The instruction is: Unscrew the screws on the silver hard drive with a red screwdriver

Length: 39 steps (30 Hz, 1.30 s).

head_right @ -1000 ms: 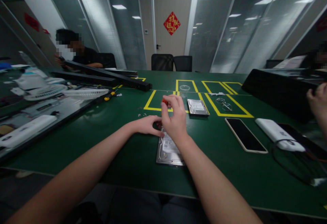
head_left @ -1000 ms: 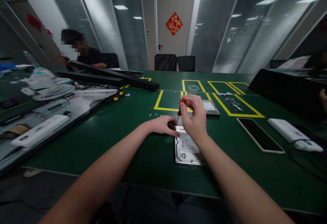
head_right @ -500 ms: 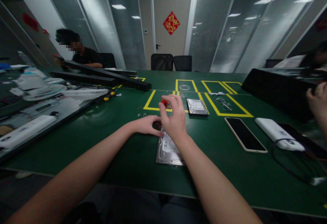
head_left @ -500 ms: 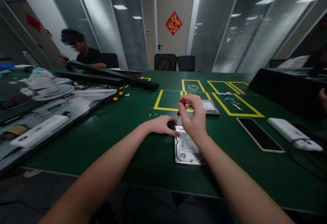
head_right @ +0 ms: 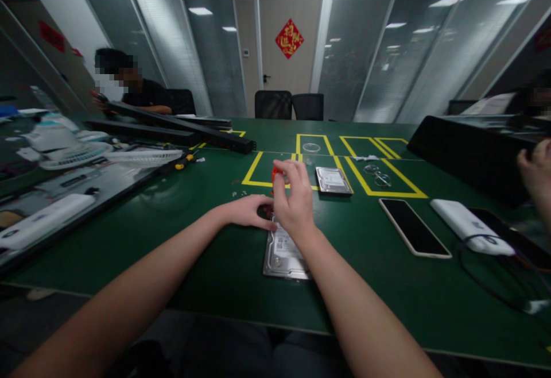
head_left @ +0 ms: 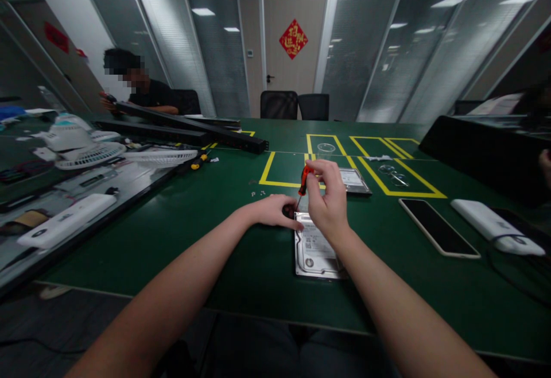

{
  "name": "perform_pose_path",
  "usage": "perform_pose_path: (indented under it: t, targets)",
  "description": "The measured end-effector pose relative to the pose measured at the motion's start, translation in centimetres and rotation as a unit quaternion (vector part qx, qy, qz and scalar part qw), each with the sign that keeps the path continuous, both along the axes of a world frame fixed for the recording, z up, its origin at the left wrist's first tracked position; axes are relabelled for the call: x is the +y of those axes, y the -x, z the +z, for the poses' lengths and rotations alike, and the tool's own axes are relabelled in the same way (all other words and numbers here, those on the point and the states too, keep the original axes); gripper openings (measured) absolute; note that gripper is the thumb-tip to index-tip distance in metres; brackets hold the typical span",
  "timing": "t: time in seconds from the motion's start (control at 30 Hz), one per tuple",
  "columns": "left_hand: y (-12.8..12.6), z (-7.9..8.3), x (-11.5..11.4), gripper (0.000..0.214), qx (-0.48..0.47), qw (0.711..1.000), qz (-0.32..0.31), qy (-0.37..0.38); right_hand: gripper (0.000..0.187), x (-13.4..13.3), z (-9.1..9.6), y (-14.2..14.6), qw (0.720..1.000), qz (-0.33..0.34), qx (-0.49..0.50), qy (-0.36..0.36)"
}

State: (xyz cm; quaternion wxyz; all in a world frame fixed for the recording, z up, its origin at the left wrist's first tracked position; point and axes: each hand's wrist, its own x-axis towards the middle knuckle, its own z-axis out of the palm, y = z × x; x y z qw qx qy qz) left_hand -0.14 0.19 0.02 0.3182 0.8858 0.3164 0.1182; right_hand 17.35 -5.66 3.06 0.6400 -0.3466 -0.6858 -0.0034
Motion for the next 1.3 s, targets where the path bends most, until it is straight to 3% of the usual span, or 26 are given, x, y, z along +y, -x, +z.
perform_pose_path:
  t: [1.3]
  targets:
    - [-0.04, -0.12, 0.06, 0.065, 0.008, 1.0, 0.001, -0.005, 0.019, 0.18, -0.19, 0.06, 1.0, -0.009, -0.005, -0.007]
